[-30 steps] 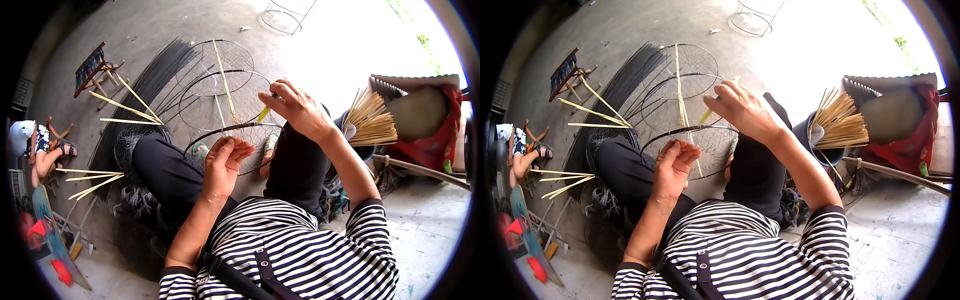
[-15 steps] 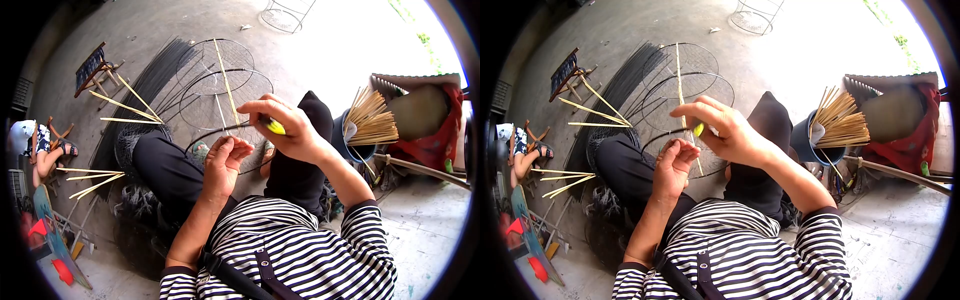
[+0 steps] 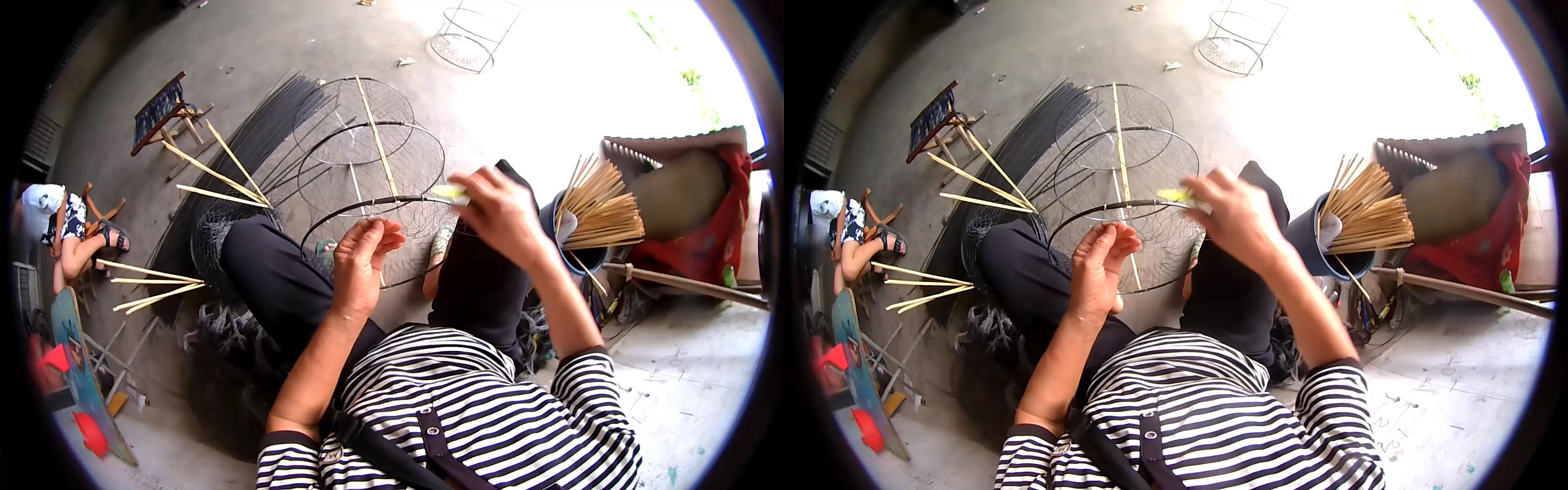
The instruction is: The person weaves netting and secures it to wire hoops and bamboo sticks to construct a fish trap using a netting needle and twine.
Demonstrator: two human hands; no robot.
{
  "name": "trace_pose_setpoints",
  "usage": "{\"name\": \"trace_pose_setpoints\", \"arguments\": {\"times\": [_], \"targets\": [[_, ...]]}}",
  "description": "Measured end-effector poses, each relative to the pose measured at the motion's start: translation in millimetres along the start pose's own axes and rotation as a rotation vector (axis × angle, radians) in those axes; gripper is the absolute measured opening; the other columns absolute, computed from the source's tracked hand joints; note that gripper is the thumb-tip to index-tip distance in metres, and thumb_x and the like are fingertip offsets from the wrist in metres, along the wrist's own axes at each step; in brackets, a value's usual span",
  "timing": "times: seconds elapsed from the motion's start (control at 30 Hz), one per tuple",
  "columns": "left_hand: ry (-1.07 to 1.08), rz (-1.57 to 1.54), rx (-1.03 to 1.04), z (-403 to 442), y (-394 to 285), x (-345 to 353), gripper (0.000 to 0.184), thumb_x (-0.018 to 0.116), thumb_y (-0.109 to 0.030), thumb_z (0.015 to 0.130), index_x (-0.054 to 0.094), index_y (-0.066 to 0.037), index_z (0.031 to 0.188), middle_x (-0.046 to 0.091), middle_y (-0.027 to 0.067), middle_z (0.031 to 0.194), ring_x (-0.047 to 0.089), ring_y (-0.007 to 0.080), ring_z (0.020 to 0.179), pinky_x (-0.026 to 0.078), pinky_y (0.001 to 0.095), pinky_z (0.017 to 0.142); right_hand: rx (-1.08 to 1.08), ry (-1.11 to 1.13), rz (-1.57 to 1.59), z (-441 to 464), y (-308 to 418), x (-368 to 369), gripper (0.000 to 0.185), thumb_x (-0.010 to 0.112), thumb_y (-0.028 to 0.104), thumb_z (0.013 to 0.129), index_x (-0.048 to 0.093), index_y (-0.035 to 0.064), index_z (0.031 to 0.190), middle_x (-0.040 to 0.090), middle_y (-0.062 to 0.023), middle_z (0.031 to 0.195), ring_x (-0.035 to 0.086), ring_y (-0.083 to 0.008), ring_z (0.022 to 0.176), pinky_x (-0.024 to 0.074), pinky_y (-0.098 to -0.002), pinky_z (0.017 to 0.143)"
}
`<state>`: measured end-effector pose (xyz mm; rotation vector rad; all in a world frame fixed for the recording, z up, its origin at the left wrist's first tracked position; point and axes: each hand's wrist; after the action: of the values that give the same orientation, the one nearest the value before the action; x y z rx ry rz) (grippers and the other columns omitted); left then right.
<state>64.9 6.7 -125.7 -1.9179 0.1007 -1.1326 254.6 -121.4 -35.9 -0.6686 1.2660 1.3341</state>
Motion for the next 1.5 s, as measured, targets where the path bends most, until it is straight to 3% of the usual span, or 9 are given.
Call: {"name": "trace_pose_setpoints", "arguments": {"times": [0.03, 0.1, 0.27, 0.47, 0.57, 0.7, 0.9, 1.17, 1.5], "targets": [[-0.02, 0.032, 0.012, -1.2, -1.9, 0.2, 0.015, 0.058, -0.015, 0.096, 0.066, -0.004, 0.099, 0.069, 0.0086, 0.098, 0.067, 0.0187, 0.091, 0.051, 0.0339, 0.087, -0.352, 0.15, -0.188, -10.8, -46.2, 48.1, 0.047, 0.073, 0.027, 0.08, 0.059, 0.0153, 0.123, 0.057, -0.0105, 0.121, 0.054, -0.025, 0.113, 0.0554, -0.0311, 0.077], [-0.047, 0.112, 0.029, 0.5, -8.6, 2.0, 0.015, 0.058, -0.016, 0.096, 0.067, -0.004, 0.098, 0.069, 0.007, 0.1, 0.065, 0.017, 0.097, 0.048, 0.0321, 0.09, -0.095, -0.055, 0.166, -7.1, -29.1, 61.7, 0.024, 0.072, 0.001, 0.073, 0.066, 0.0032, 0.096, 0.067, -0.0102, 0.085, 0.063, -0.0229, 0.081, 0.051, -0.0343, 0.075], [0.361, 1.043, 0.537, 21.1, -46.3, 30.4, 0.066, 0.072, -0.021, 0.084, 0.042, -0.005, 0.14, 0.054, 0.0114, 0.134, 0.049, 0.0228, 0.127, 0.033, 0.0409, 0.108, -0.062, -0.454, 0.346, 62.3, 15.2, -7.4, 0.013, 0.071, 0.008, 0.078, 0.07, 0.0081, 0.091, 0.066, -0.0071, 0.076, 0.062, -0.0219, 0.071, 0.0507, -0.0339, 0.061], [0.608, 1.433, 0.427, 7.7, -68.7, 64.1, 0.016, 0.073, -0.017, 0.081, 0.067, -0.003, 0.088, 0.066, 0.0042, 0.075, 0.062, 0.0245, 0.08, 0.042, 0.0391, 0.092, 0.25, -0.124, 0.691, 96.2, 2.0, -56.5, 0.017, 0.07, 0.02, 0.089, 0.072, 0.0049, 0.096, 0.062, 0.0013, 0.068, 0.053, -0.0043, 0.062, 0.0426, -0.022, 0.056], [0.638, 1.624, 0.912, -25.3, -69.6, 63.7, 0.017, 0.073, -0.016, 0.08, 0.063, -0.007, 0.07, 0.061, 0.0037, 0.066, 0.057, 0.0204, 0.065, 0.042, 0.0373, 0.081, 0.127, -0.119, 0.501, 71.0, -34.6, -24.7, 0.016, 0.065, 0.019, 0.09, 0.072, 0.0052, 0.093, 0.061, -0.0023, 0.067, 0.054, -0.0071, 0.059, 0.045, -0.0232, 0.054], [0.761, 1.783, 0.982, -81.7, -75.5, 73.8, 0.014, 0.07, -0.015, 0.078, 0.06, -0.01, 0.07, 0.054, 0.0009, 0.064, 0.055, 0.0158, 0.066, 0.041, 0.0331, 0.075, 0.47, -0.107, 0.529, 41.5, -81.3, 27.1, 0.021, 0.06, 0.021, 0.094, 0.07, 0.0051, 0.102, 0.065, -0.0087, 0.083, 0.06, -0.0148, 0.07, 0.0478, -0.0312, 0.063], [0.812, 1.879, 1.054, -125.7, -87.7, 73.0, 0.014, 0.062, -0.009, 0.07, 0.064, -0.001, 0.083, 0.057, 0.0034, 0.07, 0.06, 0.0159, 0.073, 0.043, 0.0288, 0.069, 0.279, -0.429, -0.231, 21.2, -24.2, -11.5, 0.03, 0.06, 0.008, 0.09, 0.063, 0.0103, 0.119, 0.056, -0.0124, 0.122, 0.06, -0.0265, 0.102, 0.0527, -0.0378, 0.081], [0.704, 1.921, 1.006, -138.8, -104.4, 80.3, 0.02, 0.065, -0.009, 0.072, 0.066, 0.002, 0.089, 0.062, 0.0081, 0.077, 0.062, 0.0204, 0.077, 0.046, 0.031, 0.066, -0.643, 0.039, 0.696, 36.9, 72.9, -15.6, 0.016, 0.077, 0.008, 0.074, 0.069, 0.0076, 0.088, 0.064, -0.0031, 0.084, 0.063, -0.02, 0.081, 0.0529, -0.0322, 0.067], [0.072, 1.506, 0.625, -120.4, -97.9, 54.4, 0.02, 0.072, -0.006, 0.083, 0.064, -0.001, 0.1, 0.068, 0.0115, 0.077, 0.068, 0.0198, 0.067, 0.051, 0.0299, 0.055, 0.084, 0.243, 1.804, 47.3, 67.3, 6.2, 0.011, 0.07, 0.007, 0.086, 0.061, 0.0022, 0.082, 0.061, -0.0035, 0.073, 0.044, -0.0044, 0.057, 0.0325, -0.0202, 0.049]]}}
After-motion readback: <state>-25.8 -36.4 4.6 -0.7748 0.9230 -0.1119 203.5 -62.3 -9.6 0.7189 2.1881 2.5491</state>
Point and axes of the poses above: each hand's wrist, its own z-axis towards the middle knuckle, its own x-axis out of the palm, y = z × x
